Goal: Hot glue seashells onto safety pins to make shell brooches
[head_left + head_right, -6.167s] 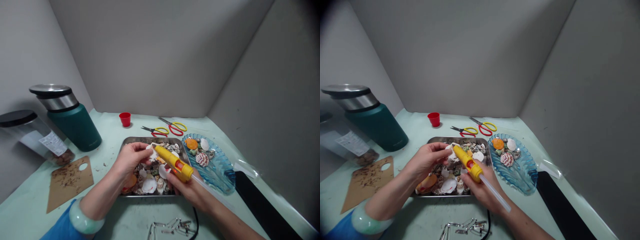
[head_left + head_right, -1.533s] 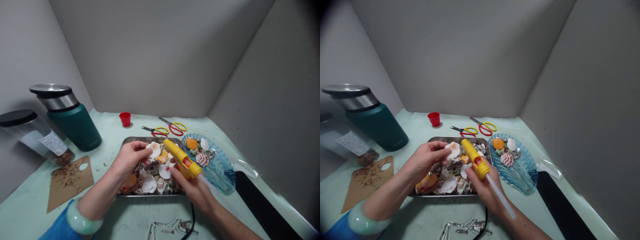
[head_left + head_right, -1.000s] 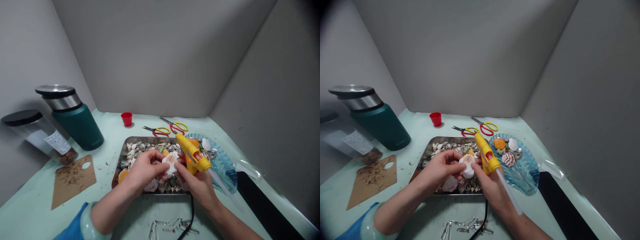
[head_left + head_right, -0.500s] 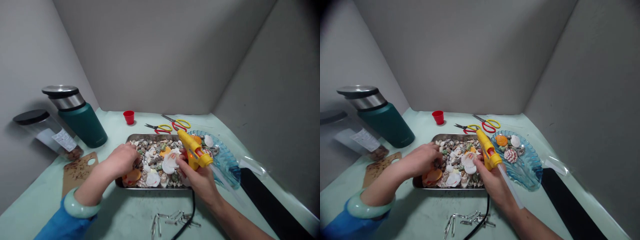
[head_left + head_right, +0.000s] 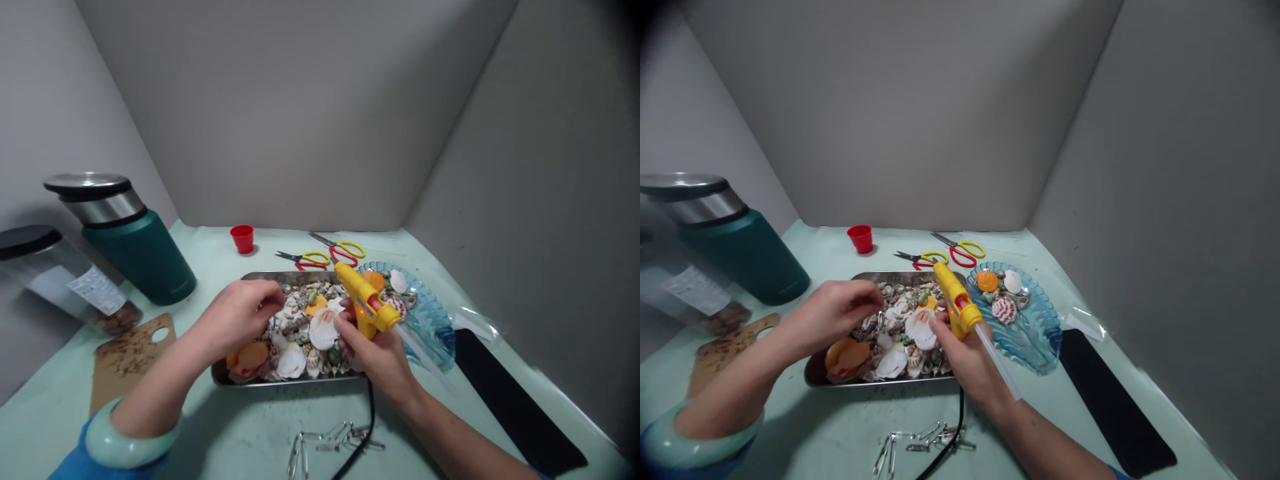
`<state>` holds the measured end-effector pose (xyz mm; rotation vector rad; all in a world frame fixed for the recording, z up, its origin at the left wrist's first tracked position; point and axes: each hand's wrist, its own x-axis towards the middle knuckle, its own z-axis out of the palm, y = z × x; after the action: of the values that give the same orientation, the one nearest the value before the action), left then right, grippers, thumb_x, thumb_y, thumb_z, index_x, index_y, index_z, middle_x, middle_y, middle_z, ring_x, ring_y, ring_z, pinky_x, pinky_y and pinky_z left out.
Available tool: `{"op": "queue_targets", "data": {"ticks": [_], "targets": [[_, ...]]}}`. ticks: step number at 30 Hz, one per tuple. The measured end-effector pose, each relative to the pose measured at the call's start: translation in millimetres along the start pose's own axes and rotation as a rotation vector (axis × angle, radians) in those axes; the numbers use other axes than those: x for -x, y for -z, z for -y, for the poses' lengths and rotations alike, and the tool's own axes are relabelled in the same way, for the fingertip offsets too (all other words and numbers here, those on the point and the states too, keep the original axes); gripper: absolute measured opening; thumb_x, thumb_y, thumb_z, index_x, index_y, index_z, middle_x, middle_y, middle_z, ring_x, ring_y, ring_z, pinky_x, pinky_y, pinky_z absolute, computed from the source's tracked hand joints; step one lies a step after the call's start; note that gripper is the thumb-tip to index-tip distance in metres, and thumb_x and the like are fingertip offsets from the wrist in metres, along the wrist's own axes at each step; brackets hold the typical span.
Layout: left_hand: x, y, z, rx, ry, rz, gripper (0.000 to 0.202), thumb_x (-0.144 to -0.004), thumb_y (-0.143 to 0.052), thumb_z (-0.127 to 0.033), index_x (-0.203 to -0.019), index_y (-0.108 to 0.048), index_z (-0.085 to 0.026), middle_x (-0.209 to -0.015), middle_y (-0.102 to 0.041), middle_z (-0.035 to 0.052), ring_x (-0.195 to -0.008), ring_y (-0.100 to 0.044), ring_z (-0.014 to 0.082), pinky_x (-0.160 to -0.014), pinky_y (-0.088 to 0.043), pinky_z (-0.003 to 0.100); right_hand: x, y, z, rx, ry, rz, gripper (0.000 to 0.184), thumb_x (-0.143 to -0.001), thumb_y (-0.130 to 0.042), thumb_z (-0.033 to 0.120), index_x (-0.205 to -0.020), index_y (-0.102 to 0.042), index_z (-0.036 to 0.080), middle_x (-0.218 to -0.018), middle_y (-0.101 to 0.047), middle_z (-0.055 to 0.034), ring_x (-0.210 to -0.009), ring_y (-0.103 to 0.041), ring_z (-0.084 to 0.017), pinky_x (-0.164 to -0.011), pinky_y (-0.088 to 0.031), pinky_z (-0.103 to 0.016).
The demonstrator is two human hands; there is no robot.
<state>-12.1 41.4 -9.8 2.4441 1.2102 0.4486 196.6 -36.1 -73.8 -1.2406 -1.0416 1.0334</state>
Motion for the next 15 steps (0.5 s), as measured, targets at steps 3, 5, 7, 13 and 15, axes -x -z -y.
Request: {"op": "queue_targets", "data": {"ticks": [3, 5, 7, 13, 15], "targets": [[0.7, -4.1, -19.7, 0.372, 0.088, -0.009, 0.014, -0.08, -0.054, -0.027, -0.081, -0.065, -0.02, -0.068, -0.063, 0.0013, -0.06, -0.056, 0.0142, -0.059, -0.043, 0.025, 0.6, -0.1, 0.5, -0.016, -0.01, 0.019, 0.035, -0.078, -0.066, 0.041, -0.1, -0.057, 0.016, -0.067, -0.055, 0.0023, -0.053, -0.052, -0.011, -0.05, -0.043, -0.023], [1.0, -8.0, -28.7, 0.527, 0.123, 0.036, 0.015, -0.078, -0.057, -0.028, -0.082, -0.069, -0.019, -0.071, -0.064, 0.0027, -0.059, -0.057, 0.0141, -0.057, -0.045, 0.025, 0.4, -0.7, 1.4, -0.015, -0.017, 0.008, 0.037, -0.077, -0.066, 0.042, -0.101, -0.057, 0.016, -0.063, -0.055, 0.003, -0.051, -0.051, -0.011, -0.048, -0.043, -0.023], [0.8, -12.0, -33.0, 0.566, 0.085, 0.049, 0.016, -0.077, -0.058, -0.026, -0.083, -0.071, -0.019, -0.082, -0.065, 0.0049, -0.065, -0.06, 0.0147, -0.06, -0.048, 0.025, 0.2, -1.7, 2.5, -0.017, -0.014, 0.001, 0.039, -0.077, -0.066, 0.043, -0.102, -0.056, 0.016, -0.063, -0.055, 0.0032, -0.05, -0.051, -0.01, -0.046, -0.042, -0.022], [0.4, -26.3, -32.5, 0.495, 0.091, 0.002, 0.012, -0.074, -0.059, -0.021, -0.081, -0.069, -0.02, -0.085, -0.067, 0.005, -0.074, -0.062, 0.0167, -0.065, -0.048, 0.026, -0.4, -5.0, 4.6, -0.027, -0.036, -0.029, 0.038, -0.073, -0.069, 0.045, -0.096, -0.058, 0.017, -0.07, -0.059, 0.0013, -0.051, -0.054, -0.01, -0.045, -0.044, -0.021], [0.8, -30.2, -32.5, 0.481, 0.119, -0.041, 0.008, -0.074, -0.06, -0.022, -0.076, -0.068, -0.021, -0.077, -0.067, 0.0038, -0.068, -0.061, 0.016, -0.061, -0.047, 0.025, -0.6, -5.0, 4.2, -0.023, -0.044, -0.035, 0.04, -0.072, -0.069, 0.046, -0.097, -0.059, 0.017, -0.07, -0.06, 0.0004, -0.051, -0.056, -0.011, -0.045, -0.045, -0.021]]}}
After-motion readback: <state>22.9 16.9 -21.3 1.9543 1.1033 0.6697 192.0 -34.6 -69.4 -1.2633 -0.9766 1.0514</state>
